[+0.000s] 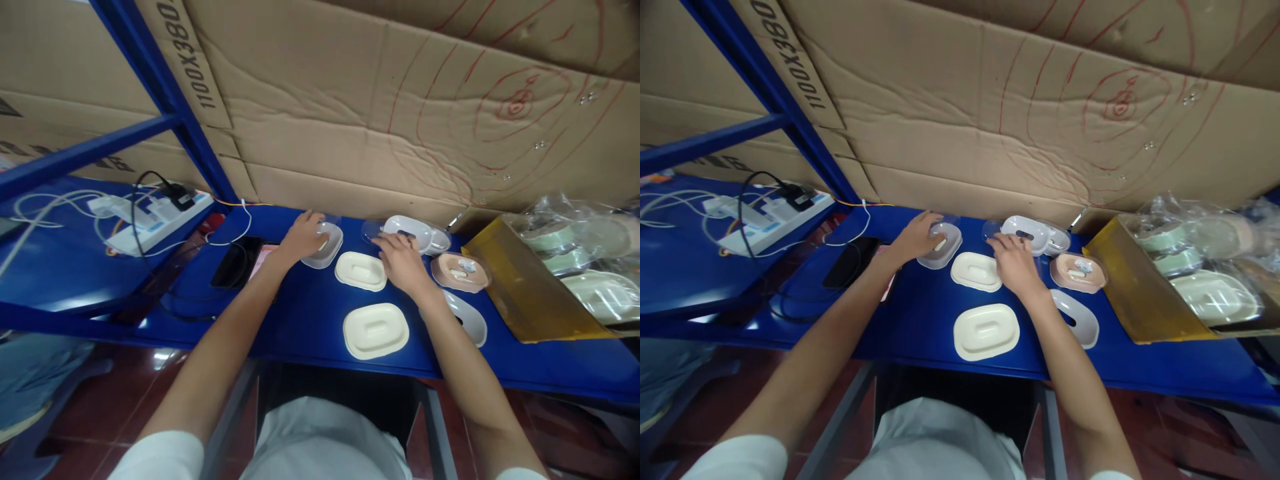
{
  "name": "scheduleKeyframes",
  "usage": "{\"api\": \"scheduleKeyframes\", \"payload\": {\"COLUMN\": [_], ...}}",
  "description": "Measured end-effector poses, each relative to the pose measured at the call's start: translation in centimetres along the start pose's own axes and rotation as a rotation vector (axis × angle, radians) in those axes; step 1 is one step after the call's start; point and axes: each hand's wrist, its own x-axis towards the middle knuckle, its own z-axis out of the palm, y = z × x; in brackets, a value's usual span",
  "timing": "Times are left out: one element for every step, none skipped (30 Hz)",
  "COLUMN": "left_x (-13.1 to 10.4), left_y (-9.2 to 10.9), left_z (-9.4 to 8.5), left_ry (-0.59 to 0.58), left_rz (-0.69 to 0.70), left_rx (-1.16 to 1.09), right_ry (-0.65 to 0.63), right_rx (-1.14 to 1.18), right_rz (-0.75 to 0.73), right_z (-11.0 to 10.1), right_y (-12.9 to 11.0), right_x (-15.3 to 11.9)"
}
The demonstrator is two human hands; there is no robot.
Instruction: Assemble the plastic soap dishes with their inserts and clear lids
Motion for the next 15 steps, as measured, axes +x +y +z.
{"api": "scheduleKeyframes", "payload": {"left_x": [-0.1, -0.5, -1.0, -1.7, -2.4, -3.1, -3.8, -4.3, -4.7, -5.0, -5.1, -5.2, -5.1, -5.0, -4.9], "left_y": [0.2, 0.6, 1.0, 1.5, 2.0, 2.6, 3.1, 3.5, 3.7, 3.9, 3.9, 3.9, 3.8, 3.6, 3.4], "left_z": [0.2, 0.4, 0.5, 0.6, 0.7, 0.8, 0.9, 1.0, 1.1, 1.3, 1.4, 1.5, 1.6, 1.7, 1.8], "left_ry": [0.004, 0.016, 0.033, 0.049, 0.059, 0.056, 0.044, 0.025, 0.005, -0.014, -0.028, -0.038, -0.044, -0.046, -0.046], "left_rz": [0.026, 0.046, 0.061, 0.075, 0.087, 0.096, 0.102, 0.103, 0.103, 0.102, 0.102, 0.104, 0.108, 0.114, 0.121], "left_rx": [0.015, 0.034, 0.059, 0.089, 0.121, 0.152, 0.180, 0.204, 0.222, 0.237, 0.248, 0.259, 0.269, 0.276, 0.283], "right_ry": [-0.043, -0.083, -0.112, -0.137, -0.165, -0.195, -0.224, -0.250, -0.270, -0.282, -0.286, -0.286, -0.285, -0.284, -0.283], "right_rx": [0.037, 0.064, 0.079, 0.089, 0.101, 0.114, 0.126, 0.137, 0.146, 0.152, 0.157, 0.163, 0.169, 0.173, 0.176], "right_rz": [-0.045, -0.084, -0.112, -0.132, -0.147, -0.156, -0.160, -0.159, -0.156, -0.154, -0.152, -0.153, -0.154, -0.155, -0.158], "right_z": [0.2, 0.4, 0.5, 0.5, 0.6, 0.6, 0.5, 0.5, 0.5, 0.5, 0.5, 0.5, 0.5, 0.6, 0.6], "right_y": [-0.6, -1.2, -1.8, -2.2, -2.6, -2.9, -3.1, -3.1, -3.1, -3.0, -2.9, -2.7, -2.6, -2.5, -2.4], "right_x": [0.0, 0.0, -0.1, -0.2, -0.4, -0.5, -0.6, -0.7, -0.8, -0.8, -0.8, -0.7, -0.7, -0.7, -0.6]}}
